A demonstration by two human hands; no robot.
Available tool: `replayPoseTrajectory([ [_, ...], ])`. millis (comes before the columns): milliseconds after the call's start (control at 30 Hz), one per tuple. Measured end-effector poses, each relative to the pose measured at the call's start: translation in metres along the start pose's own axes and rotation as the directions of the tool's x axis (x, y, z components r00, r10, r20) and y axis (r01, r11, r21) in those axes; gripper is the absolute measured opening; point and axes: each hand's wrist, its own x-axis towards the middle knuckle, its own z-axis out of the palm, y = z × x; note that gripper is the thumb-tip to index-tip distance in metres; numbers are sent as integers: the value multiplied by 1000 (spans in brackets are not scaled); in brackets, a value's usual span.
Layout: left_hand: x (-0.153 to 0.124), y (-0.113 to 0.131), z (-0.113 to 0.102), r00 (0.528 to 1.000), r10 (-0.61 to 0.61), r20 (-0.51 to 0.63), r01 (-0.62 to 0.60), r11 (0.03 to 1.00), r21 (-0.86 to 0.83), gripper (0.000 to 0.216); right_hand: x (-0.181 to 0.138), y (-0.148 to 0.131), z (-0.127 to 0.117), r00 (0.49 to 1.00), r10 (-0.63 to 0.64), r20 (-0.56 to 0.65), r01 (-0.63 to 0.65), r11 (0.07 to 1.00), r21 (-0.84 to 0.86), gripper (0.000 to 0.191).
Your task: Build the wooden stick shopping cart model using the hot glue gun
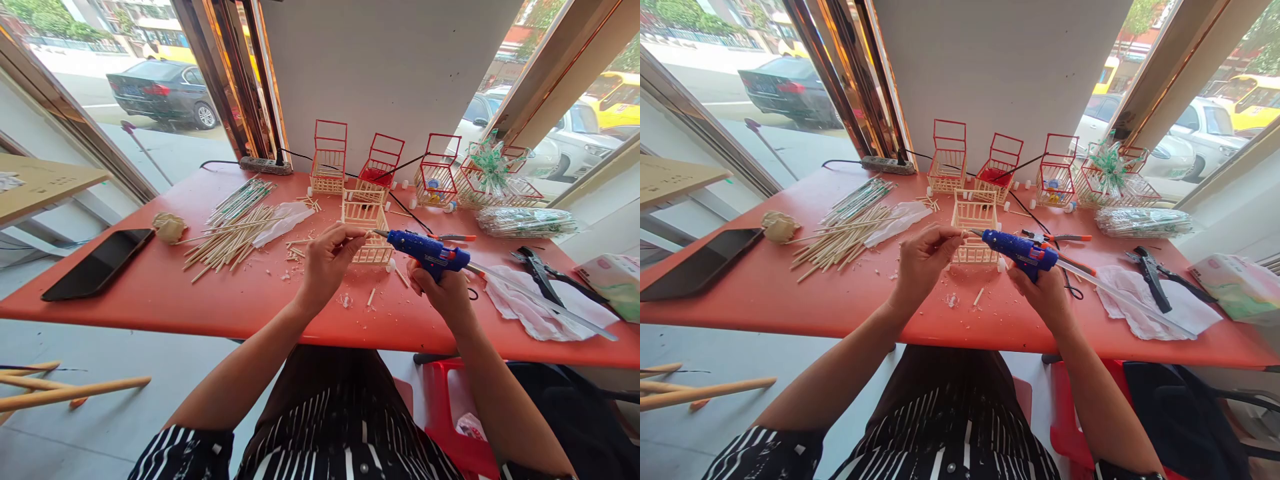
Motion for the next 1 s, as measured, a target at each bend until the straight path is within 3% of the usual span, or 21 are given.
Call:
replayPoseTrajectory([
  [133,2,-3,0,992,-121,30,124,982,-143,23,-1,-6,-1,999,-28,-23,26,997,-79,29],
  [267,4,-5,-1,971,-236,39,238,936,-260,29,-2,-12,-4,971,-226,-75,204,952,-226,21],
  [367,4,-6,-1,957,-285,46,283,897,-338,34,-2,-12,-3,953,-294,-68,267,926,-266,21],
  [467,5,-4,-2,949,-310,51,303,860,-411,38,-1,-7,-2,951,-300,-73,269,922,-280,23],
  [567,5,-1,-2,949,-310,55,299,834,-463,40,3,-3,-7,930,-334,-152,257,889,-380,22],
  [733,5,1,-3,958,-276,79,280,836,-472,38,9,-3,-41,873,-451,-187,262,756,-599,29],
  [833,5,1,-4,960,-265,89,275,842,-464,37,12,5,-72,902,-386,-191,158,709,-687,33],
  [1000,5,0,-2,958,-268,102,284,843,-458,38,13,33,-116,931,-131,-340,-189,623,-759,36],
])
